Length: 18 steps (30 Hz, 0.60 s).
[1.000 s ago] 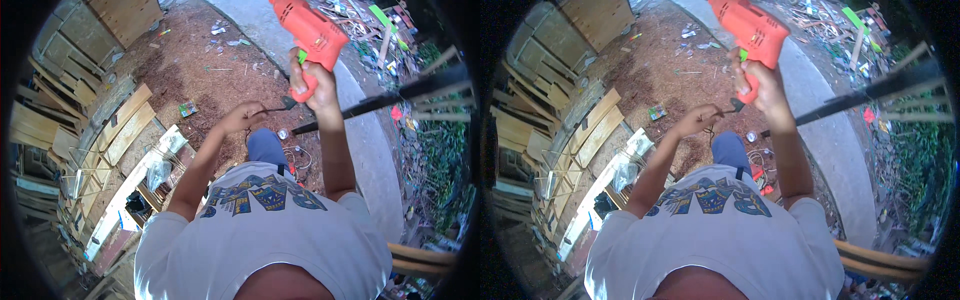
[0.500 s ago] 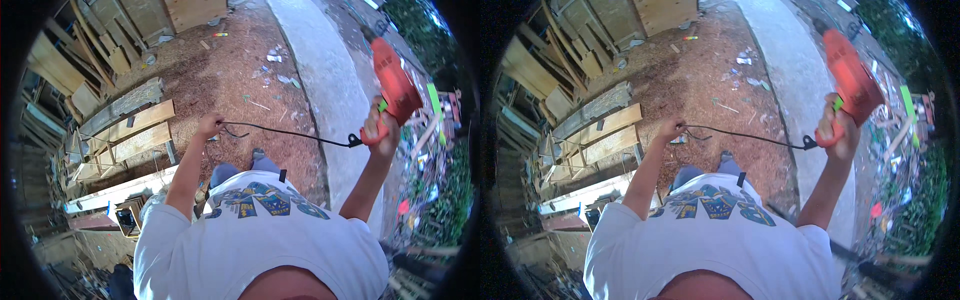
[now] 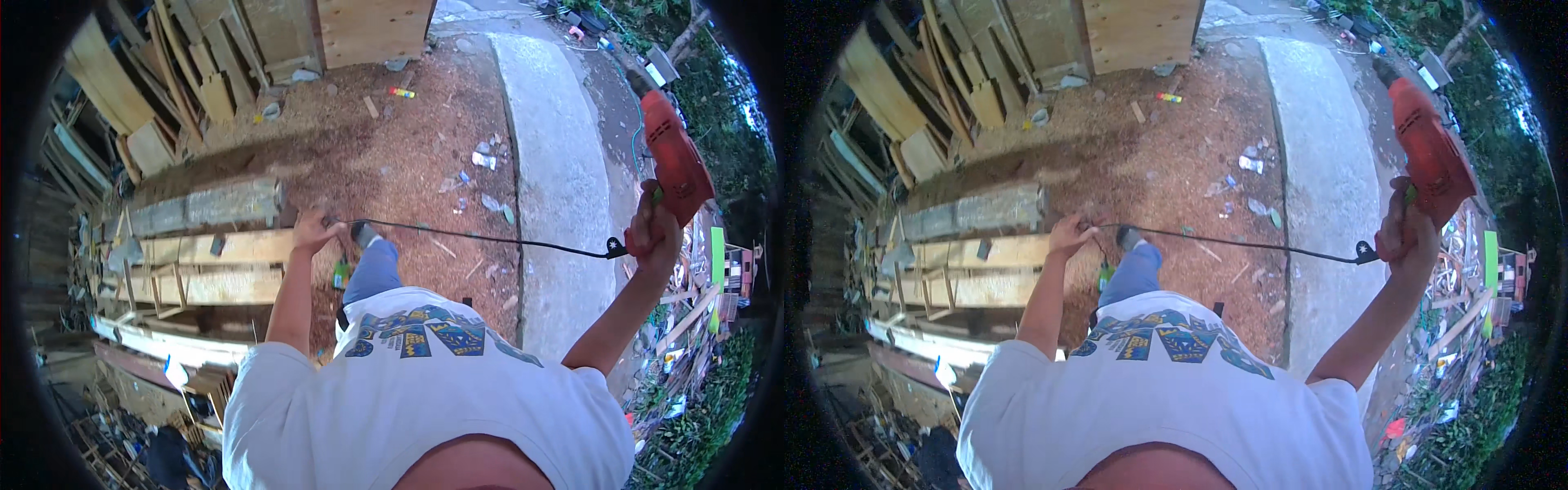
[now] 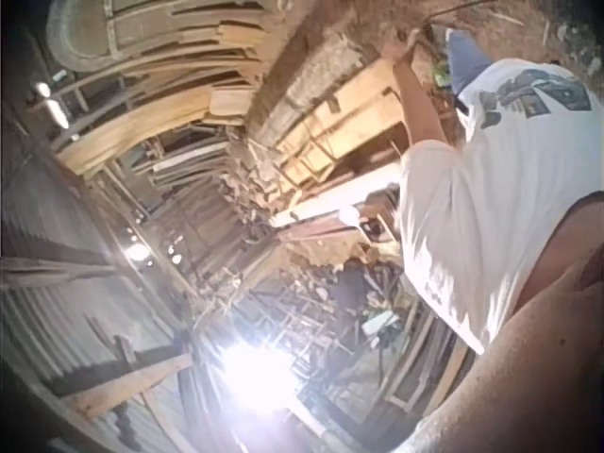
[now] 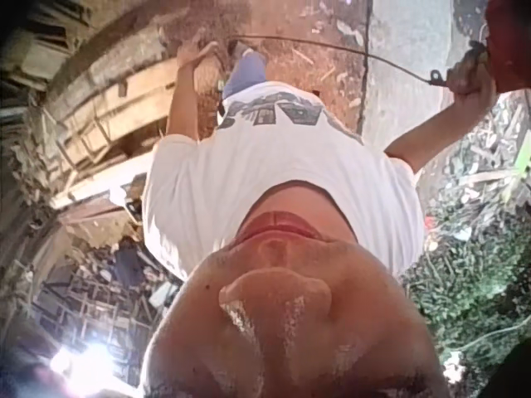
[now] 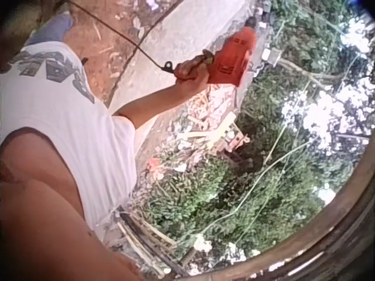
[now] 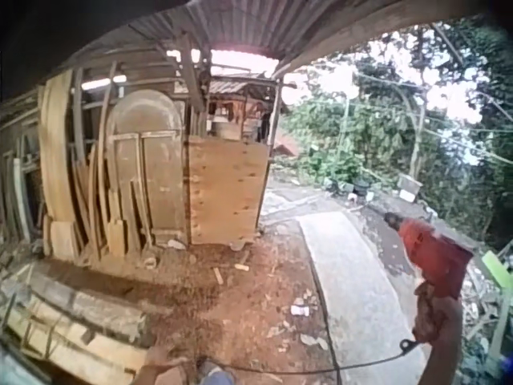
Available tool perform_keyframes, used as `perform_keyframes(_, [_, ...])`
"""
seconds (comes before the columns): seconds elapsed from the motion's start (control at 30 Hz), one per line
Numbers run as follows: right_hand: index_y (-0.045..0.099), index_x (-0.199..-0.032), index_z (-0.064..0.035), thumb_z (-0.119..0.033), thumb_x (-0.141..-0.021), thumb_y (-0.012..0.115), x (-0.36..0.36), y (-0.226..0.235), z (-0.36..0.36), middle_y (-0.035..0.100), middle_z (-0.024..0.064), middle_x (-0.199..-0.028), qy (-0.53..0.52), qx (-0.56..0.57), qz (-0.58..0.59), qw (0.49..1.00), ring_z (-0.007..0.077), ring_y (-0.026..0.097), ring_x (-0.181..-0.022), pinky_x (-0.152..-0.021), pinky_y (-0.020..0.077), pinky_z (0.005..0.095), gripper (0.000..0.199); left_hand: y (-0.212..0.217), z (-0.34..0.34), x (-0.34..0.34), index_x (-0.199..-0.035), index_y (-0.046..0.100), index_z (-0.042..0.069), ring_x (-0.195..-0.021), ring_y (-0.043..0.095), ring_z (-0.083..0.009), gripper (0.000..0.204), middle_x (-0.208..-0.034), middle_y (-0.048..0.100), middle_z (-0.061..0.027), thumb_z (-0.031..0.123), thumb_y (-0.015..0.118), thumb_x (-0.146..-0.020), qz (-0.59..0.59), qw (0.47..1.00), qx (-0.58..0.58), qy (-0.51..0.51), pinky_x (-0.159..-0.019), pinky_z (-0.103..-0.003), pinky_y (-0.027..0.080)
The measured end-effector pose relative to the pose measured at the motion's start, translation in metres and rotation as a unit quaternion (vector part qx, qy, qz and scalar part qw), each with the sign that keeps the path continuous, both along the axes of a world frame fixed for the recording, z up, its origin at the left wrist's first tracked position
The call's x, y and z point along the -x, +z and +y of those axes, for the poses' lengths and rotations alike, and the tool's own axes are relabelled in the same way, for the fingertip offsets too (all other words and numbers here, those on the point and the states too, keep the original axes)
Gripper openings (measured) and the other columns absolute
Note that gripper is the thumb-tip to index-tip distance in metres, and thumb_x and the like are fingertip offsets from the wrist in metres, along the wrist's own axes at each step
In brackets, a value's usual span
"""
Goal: The person aligns the wood components of a frame, picks up a hammer and nails, and hammers nails into the wood to join the pieces together.
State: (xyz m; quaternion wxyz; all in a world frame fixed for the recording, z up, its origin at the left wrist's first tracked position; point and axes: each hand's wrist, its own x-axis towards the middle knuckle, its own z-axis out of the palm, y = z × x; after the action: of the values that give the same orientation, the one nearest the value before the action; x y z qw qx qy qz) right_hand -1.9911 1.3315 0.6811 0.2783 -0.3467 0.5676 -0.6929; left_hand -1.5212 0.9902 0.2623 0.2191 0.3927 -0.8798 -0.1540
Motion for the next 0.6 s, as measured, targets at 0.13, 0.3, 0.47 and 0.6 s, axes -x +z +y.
perform_keyframes(0.13, [0.051, -0.128, 0.007, -0.027, -0.086, 0.068, 0.032, -0.015, -0.124, 0.057, 0.0036, -0.084, 0.052, -0.035, -0.084, 0.995, 0.0082, 0.042, -0.042, -0.037, 0.0338, 0.0235, 0.057, -0.061, -0.108, -0.001, -0.107, 0.074, 0.018, -0.088, 0.07, -0.0408, 0.03, -0.09, 0.073, -0.0178, 0.038, 0.074, -0.086, -0.002, 0.97, -0.174, 0.172, -0.076, -0.053, 0.055])
perform_keyframes(0.3, [0.057, -0.125, 0.007, -0.02, -0.08, 0.067, 0.038, -0.009, -0.292, 0.06, 0.0038, -0.081, 0.01, -0.112, 0.028, 0.993, 0.0074, 0.047, -0.043, -0.036, 0.0356, 0.0216, 0.053, -0.038, -0.259, 0.003, -0.096, 0.071, 0.015, -0.087, 0.069, -0.0453, 0.018, -0.089, 0.072, -0.0211, 0.031, 0.062, -0.094, -0.052, 0.976, -0.084, 0.192, -0.076, -0.057, 0.053])
perform_keyframes(0.47, [0.057, -0.128, 0.0043, -0.024, -0.087, 0.067, 0.079, -0.005, -0.421, 0.059, 0.0023, -0.082, 0.041, -0.126, 0.026, 0.991, 0.005, 0.043, -0.042, -0.036, 0.0312, 0.0208, 0.051, -0.008, -0.404, -0.044, -0.089, 0.067, 0.014, -0.09, 0.068, -0.0402, 0.017, -0.092, 0.071, -0.0176, 0.029, 0.062, -0.094, -0.118, 0.925, -0.108, 0.345, -0.081, -0.053, 0.053])
perform_keyframes(0.6, [0.057, -0.123, 0.0032, -0.028, -0.091, 0.066, 0.11, -0.016, -0.555, 0.054, 0.0003, -0.076, 0.095, -0.102, -0.027, 0.99, 0.0056, 0.042, -0.042, -0.035, 0.0291, 0.0235, 0.046, -0.014, -0.487, -0.107, -0.089, 0.065, 0.015, -0.101, 0.066, -0.0352, 0.016, -0.106, 0.069, -0.0097, 0.029, 0.061, -0.095, -0.106, 0.894, 0.004, 0.436, -0.089, -0.05, 0.052])
